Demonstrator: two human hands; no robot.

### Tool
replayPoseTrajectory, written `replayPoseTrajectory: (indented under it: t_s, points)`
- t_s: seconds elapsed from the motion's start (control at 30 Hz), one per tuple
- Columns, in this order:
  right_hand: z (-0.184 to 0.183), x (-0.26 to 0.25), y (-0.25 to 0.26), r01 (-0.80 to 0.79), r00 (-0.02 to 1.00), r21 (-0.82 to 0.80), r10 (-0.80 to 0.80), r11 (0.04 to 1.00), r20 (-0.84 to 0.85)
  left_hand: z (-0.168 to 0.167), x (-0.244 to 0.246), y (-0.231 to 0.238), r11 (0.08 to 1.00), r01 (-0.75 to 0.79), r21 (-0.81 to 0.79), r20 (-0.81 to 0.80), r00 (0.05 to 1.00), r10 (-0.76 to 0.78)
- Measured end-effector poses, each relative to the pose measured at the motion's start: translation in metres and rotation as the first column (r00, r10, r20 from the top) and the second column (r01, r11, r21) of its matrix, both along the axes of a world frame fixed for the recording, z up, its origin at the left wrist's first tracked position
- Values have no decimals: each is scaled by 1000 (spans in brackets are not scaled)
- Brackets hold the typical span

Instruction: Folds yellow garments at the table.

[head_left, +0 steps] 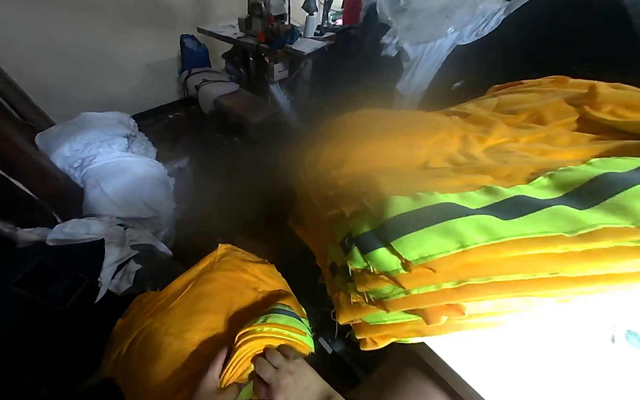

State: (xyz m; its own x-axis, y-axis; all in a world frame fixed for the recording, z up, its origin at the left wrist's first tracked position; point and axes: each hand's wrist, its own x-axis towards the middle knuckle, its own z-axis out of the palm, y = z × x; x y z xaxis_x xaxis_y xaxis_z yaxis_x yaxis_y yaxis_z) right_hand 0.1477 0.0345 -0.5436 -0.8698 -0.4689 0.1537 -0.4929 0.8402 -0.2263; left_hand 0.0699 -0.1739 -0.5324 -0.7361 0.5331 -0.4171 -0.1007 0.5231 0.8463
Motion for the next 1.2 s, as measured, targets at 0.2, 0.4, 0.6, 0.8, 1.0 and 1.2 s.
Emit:
replayPoseTrajectory:
  t_s: [0.2,0.4,0.6,0.8,1.0,1.2]
  points:
    - [2,-3,-1,60,998,61,-61,996,14,5,7,7,967,123,-225,-234,956,-176]
    - [4,-3,-2,106,994,41,-105,993,-40,4,8,9,976,78,-204,-266,955,-132]
    - [-1,-3,-2,-8,1000,7,8,1000,-8,-1,-3,1,999,-44,26,-41,998,45]
    - [-2,-9,-4,28,1000,76,-28,997,-10,7,3,6,994,32,-100,-98,994,-42]
    - [-3,-7,-1,74,996,33,-72,997,-57,7,8,14,966,79,-245,-252,957,-142]
    - [-5,-6,2,-13,996,-44,17,999,87,6,-6,4,999,11,-52,-11,1000,-11]
